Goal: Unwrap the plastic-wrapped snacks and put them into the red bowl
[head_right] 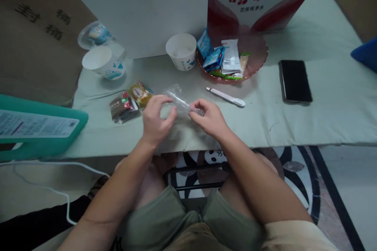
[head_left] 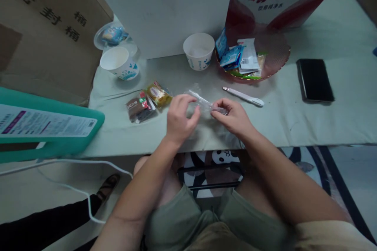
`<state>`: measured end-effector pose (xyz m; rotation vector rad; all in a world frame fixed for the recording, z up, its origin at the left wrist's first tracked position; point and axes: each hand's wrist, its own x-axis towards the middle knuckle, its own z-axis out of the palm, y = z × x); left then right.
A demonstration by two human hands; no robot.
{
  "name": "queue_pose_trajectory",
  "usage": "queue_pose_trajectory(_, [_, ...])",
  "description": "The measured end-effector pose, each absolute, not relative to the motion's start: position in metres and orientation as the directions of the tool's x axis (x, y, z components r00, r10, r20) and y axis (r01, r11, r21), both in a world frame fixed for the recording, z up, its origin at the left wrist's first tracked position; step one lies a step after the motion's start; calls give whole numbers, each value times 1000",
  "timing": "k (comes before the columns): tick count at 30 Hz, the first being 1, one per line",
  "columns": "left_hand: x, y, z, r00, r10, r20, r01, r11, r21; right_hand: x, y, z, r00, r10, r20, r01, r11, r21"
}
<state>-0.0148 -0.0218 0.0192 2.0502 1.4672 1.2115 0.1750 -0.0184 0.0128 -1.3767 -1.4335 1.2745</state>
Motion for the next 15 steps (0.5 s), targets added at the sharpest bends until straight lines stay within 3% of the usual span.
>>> queue_pose_trajectory(5, [2, -16, 7, 177, 943, 281, 432, -331, 839, 170, -18, 13, -200, 976, -91, 77, -77, -994])
queue_pose_trajectory(8, [3, -10, -1, 239, 968, 75, 200, -125, 972, 168, -17, 11, -236, 965, -116, -81, -139, -987])
queue_pose_trajectory(11, [1, -4, -5, 315, 945, -85, 17, 84, 996, 166, -16, 12, -313, 938, -149, -279, -241, -930])
queue_pose_trajectory(13, [-3, 0, -6, 255, 961, -104, -28, 115, 993, 167, -14, 14, -336, 931, -146, -313, -256, -915])
queue_pose_trajectory(15, [-10, 5, -5, 113, 991, -70, 16, 68, 998, 171, -11, 14, -236, 964, -125, -232, -181, -956])
